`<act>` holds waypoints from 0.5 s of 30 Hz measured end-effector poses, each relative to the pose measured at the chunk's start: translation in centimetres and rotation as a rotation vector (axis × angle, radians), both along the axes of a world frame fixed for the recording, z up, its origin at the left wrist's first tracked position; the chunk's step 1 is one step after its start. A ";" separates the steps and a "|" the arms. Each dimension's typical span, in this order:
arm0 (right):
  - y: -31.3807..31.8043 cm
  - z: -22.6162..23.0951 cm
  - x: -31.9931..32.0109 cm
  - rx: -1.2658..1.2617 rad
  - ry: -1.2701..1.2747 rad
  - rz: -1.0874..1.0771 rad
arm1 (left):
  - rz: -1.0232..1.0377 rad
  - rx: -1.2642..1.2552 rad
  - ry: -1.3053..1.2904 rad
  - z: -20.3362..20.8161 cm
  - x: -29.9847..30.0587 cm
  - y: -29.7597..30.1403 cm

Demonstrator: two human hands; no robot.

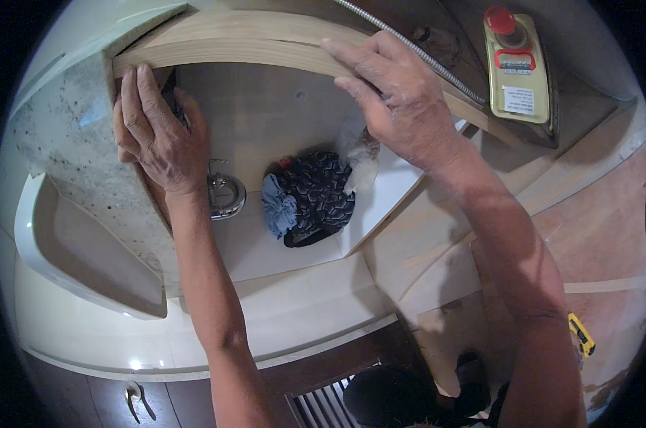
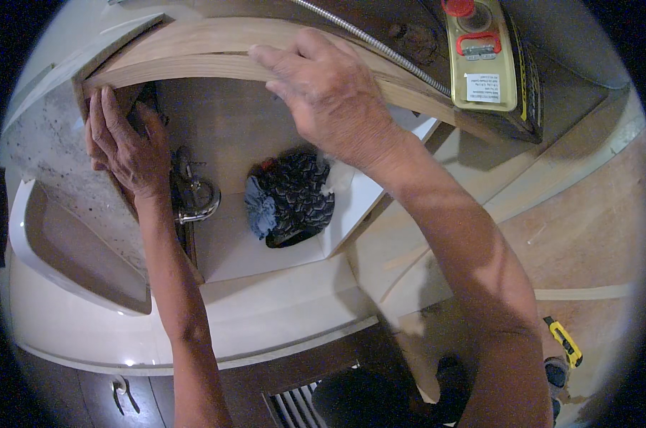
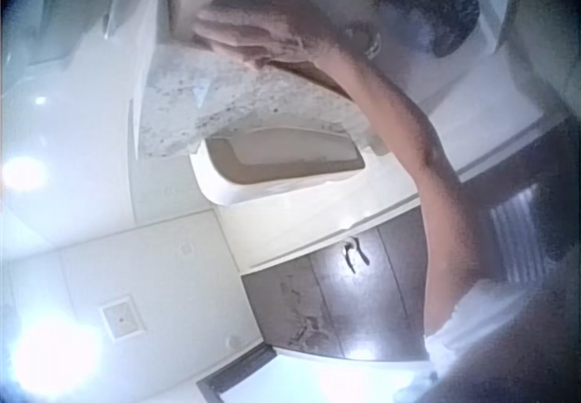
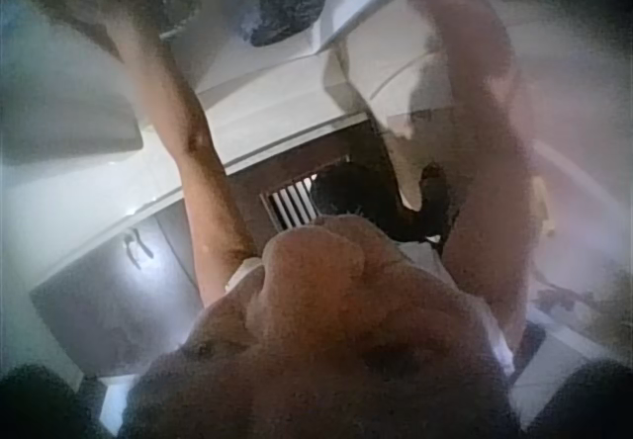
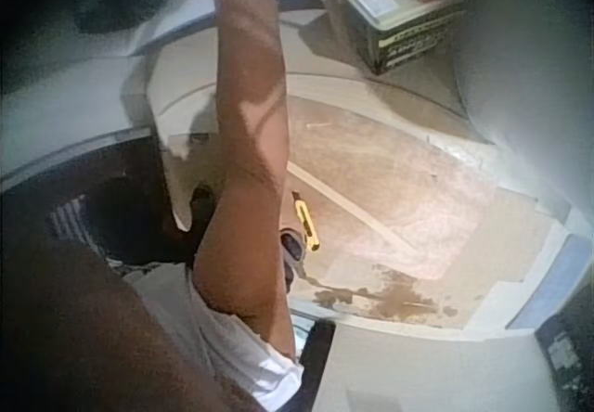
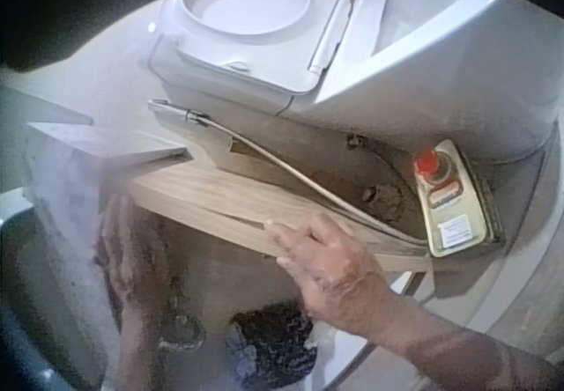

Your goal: The person cuts thin wooden strips with a utility knife and repeatedly fits them into a curved recess in a bathroom vanity. The person measures, cuts, and tests the fit of each strip multiple times.

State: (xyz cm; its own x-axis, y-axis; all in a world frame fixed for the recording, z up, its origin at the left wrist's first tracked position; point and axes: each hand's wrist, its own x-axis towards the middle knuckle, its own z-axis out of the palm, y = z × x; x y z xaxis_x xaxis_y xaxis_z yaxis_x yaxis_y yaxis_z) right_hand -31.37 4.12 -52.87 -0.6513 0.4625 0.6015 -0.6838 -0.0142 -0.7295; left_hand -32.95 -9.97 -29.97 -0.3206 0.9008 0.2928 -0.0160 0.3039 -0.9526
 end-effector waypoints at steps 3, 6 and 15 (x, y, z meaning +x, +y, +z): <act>0.0 0.1 0.0 -0.007 -0.007 -0.004 | -0.002 -0.024 0.014 -0.1 -0.1 0.3; -0.9 0.1 -0.3 -0.011 -0.027 -0.028 | 0.027 -0.055 0.044 0.2 0.2 0.5; -2.2 -3.2 -1.9 0.001 -0.097 -0.242 | 0.014 0.002 0.042 -0.6 0.0 1.2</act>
